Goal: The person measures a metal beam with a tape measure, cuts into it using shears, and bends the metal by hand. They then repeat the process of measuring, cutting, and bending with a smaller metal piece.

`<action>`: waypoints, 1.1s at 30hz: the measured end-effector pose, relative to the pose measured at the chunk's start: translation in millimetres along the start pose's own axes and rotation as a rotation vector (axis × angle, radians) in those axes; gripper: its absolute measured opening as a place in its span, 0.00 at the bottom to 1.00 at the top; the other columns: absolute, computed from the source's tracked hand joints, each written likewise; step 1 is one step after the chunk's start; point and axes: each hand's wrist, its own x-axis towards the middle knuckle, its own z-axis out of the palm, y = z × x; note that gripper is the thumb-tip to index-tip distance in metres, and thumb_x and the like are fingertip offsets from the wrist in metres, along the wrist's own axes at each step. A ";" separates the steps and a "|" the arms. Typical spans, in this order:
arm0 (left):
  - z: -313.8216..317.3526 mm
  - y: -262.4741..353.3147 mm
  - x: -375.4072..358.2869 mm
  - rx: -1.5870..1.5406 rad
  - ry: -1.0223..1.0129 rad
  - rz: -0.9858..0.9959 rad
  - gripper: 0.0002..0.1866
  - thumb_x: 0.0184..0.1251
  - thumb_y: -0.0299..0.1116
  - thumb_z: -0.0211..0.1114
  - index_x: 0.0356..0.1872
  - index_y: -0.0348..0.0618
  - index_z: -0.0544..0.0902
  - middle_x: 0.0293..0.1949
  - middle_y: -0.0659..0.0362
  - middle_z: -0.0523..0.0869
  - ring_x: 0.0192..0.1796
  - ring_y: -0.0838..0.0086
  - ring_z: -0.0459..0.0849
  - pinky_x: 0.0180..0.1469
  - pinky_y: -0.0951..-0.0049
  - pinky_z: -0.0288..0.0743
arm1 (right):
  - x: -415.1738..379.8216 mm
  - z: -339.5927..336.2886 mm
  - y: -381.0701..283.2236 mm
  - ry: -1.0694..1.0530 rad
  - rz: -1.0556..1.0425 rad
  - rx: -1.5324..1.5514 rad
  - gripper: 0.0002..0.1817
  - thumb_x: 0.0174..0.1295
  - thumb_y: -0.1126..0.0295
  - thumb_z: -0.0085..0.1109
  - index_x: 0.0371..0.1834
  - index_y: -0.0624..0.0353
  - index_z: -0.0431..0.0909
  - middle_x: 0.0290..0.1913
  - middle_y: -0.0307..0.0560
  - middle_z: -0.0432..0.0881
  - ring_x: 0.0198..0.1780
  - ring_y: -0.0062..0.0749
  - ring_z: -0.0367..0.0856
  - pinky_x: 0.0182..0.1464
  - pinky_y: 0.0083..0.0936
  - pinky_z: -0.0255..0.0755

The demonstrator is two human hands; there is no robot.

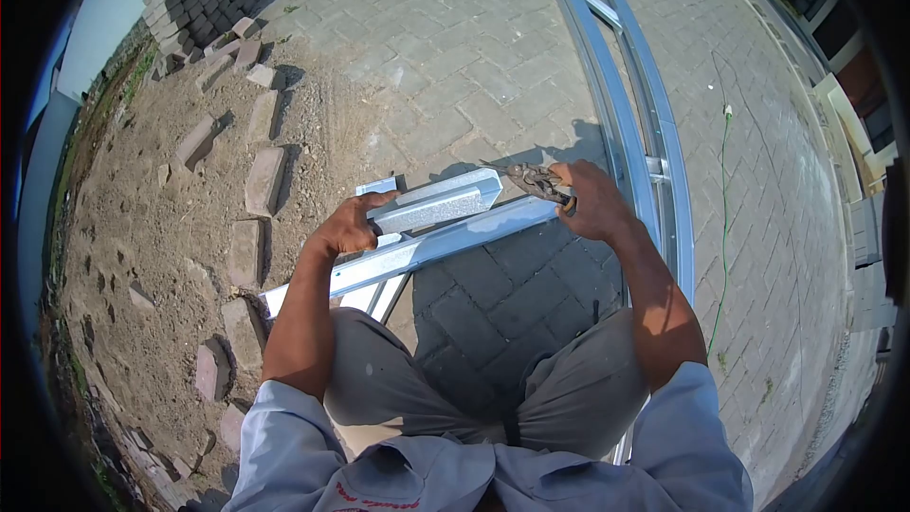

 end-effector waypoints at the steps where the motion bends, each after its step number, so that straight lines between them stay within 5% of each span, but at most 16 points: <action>1: -1.5 -1.6 -2.2 0.021 0.014 0.027 0.48 0.31 0.23 0.63 0.70 0.41 0.79 0.59 0.49 0.87 0.58 0.64 0.84 0.65 0.71 0.76 | -1.3 1.8 -1.2 0.002 -0.019 0.016 0.33 0.52 0.69 0.76 0.65 0.55 0.76 0.49 0.55 0.78 0.56 0.55 0.78 0.59 0.44 0.73; 5: -7.5 -5.3 -5.7 0.000 -0.027 -0.018 0.48 0.25 0.25 0.65 0.65 0.41 0.83 0.49 0.52 0.90 0.48 0.66 0.87 0.54 0.70 0.80 | -2.0 3.7 -8.2 -0.041 -0.051 0.080 0.30 0.52 0.71 0.74 0.61 0.59 0.77 0.45 0.57 0.80 0.49 0.58 0.81 0.53 0.47 0.75; 8: -21.9 35.3 -18.2 -0.050 -0.136 -0.163 0.48 0.24 0.22 0.62 0.64 0.36 0.84 0.44 0.51 0.91 0.45 0.64 0.88 0.56 0.72 0.79 | -1.0 7.6 -7.4 -0.055 -0.017 0.170 0.26 0.53 0.71 0.72 0.57 0.59 0.78 0.42 0.58 0.82 0.46 0.57 0.83 0.49 0.47 0.75; 13: -14.2 31.3 -20.8 -0.319 0.063 -0.157 0.45 0.19 0.31 0.64 0.57 0.32 0.83 0.38 0.57 0.86 0.35 0.68 0.83 0.41 0.71 0.78 | 0.0 13.7 -3.5 0.026 0.139 0.326 0.24 0.53 0.67 0.72 0.53 0.60 0.77 0.42 0.62 0.84 0.47 0.56 0.85 0.47 0.46 0.75; 16: -9.3 19.5 -16.0 -0.336 0.238 -0.133 0.48 0.26 0.28 0.72 0.63 0.30 0.74 0.49 0.53 0.83 0.43 0.66 0.82 0.47 0.66 0.79 | 4.9 27.8 15.6 -0.286 0.355 0.136 0.32 0.50 0.61 0.74 0.59 0.59 0.77 0.45 0.64 0.85 0.50 0.57 0.86 0.50 0.47 0.77; 20: -3.3 35.2 -13.8 -0.440 0.421 -0.056 0.46 0.35 0.27 0.83 0.62 0.31 0.71 0.47 0.52 0.82 0.49 0.66 0.82 0.54 0.66 0.80 | -0.9 55.0 12.2 -0.471 0.193 -0.130 0.35 0.48 0.64 0.67 0.66 0.53 0.77 0.50 0.61 0.87 0.53 0.57 0.86 0.55 0.49 0.80; 27: -0.9 38.6 -7.1 -0.820 0.737 0.051 0.43 0.48 0.30 0.86 0.62 0.34 0.67 0.49 0.52 0.82 0.49 0.67 0.84 0.55 0.66 0.81 | 10.8 47.6 1.3 -0.327 0.194 -0.023 0.36 0.50 0.66 0.70 0.68 0.51 0.75 0.54 0.65 0.81 0.57 0.60 0.82 0.57 0.46 0.78; 33: -11.7 24.1 -8.6 -0.661 0.891 0.030 0.42 0.53 0.31 0.84 0.65 0.34 0.66 0.48 0.53 0.81 0.49 0.70 0.83 0.54 0.68 0.81 | 16.1 28.5 5.9 -0.169 0.249 0.035 0.32 0.53 0.71 0.64 0.66 0.49 0.75 0.51 0.64 0.80 0.57 0.59 0.81 0.59 0.47 0.76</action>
